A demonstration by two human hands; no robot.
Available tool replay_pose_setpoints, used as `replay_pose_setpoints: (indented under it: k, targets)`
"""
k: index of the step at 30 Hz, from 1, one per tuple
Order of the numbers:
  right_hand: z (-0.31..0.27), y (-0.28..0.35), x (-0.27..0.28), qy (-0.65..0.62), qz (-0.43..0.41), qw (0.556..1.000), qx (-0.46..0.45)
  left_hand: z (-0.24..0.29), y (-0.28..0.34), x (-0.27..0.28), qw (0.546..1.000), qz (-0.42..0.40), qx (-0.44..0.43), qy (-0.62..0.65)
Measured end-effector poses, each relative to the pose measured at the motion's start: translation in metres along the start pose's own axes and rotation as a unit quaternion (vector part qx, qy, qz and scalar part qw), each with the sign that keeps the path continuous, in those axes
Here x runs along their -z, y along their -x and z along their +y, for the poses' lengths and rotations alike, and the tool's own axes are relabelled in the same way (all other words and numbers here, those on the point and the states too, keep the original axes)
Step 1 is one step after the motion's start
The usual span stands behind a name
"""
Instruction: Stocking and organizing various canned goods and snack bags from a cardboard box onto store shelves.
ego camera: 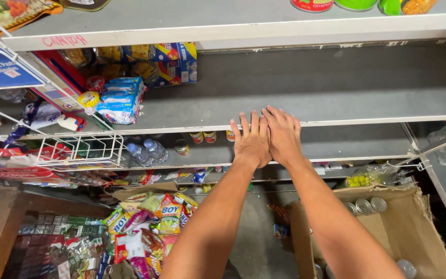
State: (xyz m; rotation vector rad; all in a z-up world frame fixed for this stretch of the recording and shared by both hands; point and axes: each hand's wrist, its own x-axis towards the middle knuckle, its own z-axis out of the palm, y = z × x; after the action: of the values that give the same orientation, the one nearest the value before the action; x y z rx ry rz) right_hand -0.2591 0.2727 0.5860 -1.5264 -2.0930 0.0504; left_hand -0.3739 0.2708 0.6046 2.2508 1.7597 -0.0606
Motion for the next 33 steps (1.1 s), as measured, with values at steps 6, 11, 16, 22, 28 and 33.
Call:
replay_pose_setpoints:
  k: [6, 11, 16, 22, 28, 33]
  targets:
    - [-0.004, 0.0, 0.002, -0.009, 0.009, 1.0, 0.001, -0.001, -0.001, -0.003, 1.0, 0.013, -0.001, -0.002]
    - [-0.002, 0.005, 0.0, -0.001, -0.008, 1.0, -0.002, -0.002, 0.002, -0.002, 1.0, 0.014, -0.005, 0.006]
    - [-0.001, 0.0, -0.004, 0.011, -0.007, 1.0, 0.013, -0.003, 0.002, 0.001, 1.0, -0.002, 0.004, 0.019]
    - [0.008, -0.003, -0.002, 0.025, -0.044, 0.999, 0.002, -0.003, -0.001, -0.002, 1.0, 0.006, 0.0, 0.02]
    - [0.014, 0.018, 0.023, 0.011, -0.136, 0.991, -0.003, 0.0, 0.0, -0.007, 0.998, 0.053, 0.006, 0.045]
    - [0.038, 0.071, 0.042, -0.067, -0.142, 0.987, 0.021, 0.013, 0.019, 0.023, 0.999, -0.016, 0.038, 0.01]
